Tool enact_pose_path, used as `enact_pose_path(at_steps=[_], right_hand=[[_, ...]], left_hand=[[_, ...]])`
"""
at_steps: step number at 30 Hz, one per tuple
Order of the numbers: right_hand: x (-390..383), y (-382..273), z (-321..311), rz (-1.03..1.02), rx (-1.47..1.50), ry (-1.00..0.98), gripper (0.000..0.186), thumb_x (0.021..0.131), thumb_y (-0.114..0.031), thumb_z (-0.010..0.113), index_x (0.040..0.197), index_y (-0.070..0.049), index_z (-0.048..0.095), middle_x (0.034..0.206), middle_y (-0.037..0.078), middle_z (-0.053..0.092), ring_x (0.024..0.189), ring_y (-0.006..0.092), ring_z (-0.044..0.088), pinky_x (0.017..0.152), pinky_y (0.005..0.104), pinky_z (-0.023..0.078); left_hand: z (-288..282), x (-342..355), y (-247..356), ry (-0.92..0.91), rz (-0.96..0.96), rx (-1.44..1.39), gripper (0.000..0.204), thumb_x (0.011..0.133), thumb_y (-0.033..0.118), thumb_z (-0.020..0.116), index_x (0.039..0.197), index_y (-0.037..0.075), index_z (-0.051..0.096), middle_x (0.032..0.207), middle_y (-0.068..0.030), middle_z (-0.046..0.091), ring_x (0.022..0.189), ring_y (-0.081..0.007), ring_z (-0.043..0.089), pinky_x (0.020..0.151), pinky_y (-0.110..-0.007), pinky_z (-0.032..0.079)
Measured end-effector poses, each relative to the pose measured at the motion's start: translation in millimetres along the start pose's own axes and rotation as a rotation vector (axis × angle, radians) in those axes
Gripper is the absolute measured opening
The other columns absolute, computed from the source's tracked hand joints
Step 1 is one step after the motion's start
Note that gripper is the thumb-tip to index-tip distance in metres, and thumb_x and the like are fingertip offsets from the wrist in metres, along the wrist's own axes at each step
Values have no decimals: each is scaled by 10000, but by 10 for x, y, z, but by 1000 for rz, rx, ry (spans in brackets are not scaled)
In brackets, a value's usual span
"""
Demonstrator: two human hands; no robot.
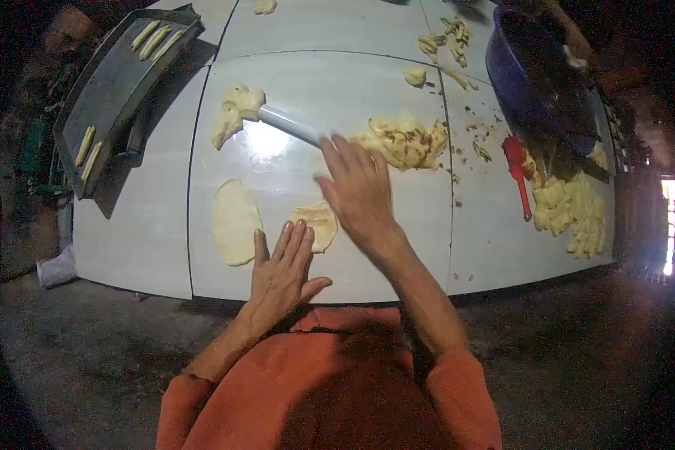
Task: The person flattens pieces of dough with a rolling pin, applies a chocolate filling using a spatula, and rolls them into cylinders. The finished dough rolls are placed onto a metal baking tray.
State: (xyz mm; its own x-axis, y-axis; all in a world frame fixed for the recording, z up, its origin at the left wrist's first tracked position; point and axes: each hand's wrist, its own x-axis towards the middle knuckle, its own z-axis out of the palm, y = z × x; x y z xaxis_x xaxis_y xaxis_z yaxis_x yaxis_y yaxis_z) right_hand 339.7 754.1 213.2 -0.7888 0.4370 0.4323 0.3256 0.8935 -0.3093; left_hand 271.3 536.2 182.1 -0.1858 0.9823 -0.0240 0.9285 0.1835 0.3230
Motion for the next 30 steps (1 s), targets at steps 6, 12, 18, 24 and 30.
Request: enact_pose_path(at_steps=[6, 12, 18, 24, 30], right_hand=[[291, 365, 385, 15, -69, -91, 400, 940, -119, 660, 1324, -24, 602, 1057, 104, 660, 1035, 282, 626, 897, 445, 461], [-553, 96, -283, -36, 156, -372, 492, 972, -203, 672, 1437, -85, 562, 1320, 111, 660, 1216, 282, 590, 1041, 486, 397], [-645, 56, 55, 185, -121, -511, 614, 1036, -428, 563, 1580, -166, 454, 1690, 114, 326, 1582, 342, 221, 1223, 660, 113], [242, 427, 400, 208, -322, -251, 585, 1067, -456, 506, 1571, -162, 463, 1668, 214, 299, 1568, 400, 202, 1219, 688, 107], [229, 453, 96, -77, 179, -540, 570, 912, -438, 710, 1376, -115, 632, 1239, 153, 631, 1138, 329, 599, 976, 467, 464]], left_hand=[[-75, -1, -62, -10, -10, -22, 938, 907, 648, 644, 1589, 65, 373, 1644, -210, 354, 1536, -343, 337, 1198, -749, 128], [-103, -90, -199, 454, -97, -47, 804, 944, 473, 701, 1578, 71, 414, 1650, -208, 350, 1526, -401, 335, 1185, -751, 137], [2, 422, -302, 148, -270, -10, 689, 1022, 422, 568, 1550, 1, 433, 1598, -246, 429, 1514, -438, 351, 1180, -754, 88], [-199, 1472, -668, 352, -304, 69, 588, 1048, 330, 517, 1566, 64, 433, 1609, -285, 380, 1518, -468, 312, 1146, -787, 114], [-278, 1552, -806, 306, -235, 34, 628, 1035, 292, 542, 1592, 55, 374, 1652, -308, 253, 1544, -495, 211, 1153, -776, 165]])
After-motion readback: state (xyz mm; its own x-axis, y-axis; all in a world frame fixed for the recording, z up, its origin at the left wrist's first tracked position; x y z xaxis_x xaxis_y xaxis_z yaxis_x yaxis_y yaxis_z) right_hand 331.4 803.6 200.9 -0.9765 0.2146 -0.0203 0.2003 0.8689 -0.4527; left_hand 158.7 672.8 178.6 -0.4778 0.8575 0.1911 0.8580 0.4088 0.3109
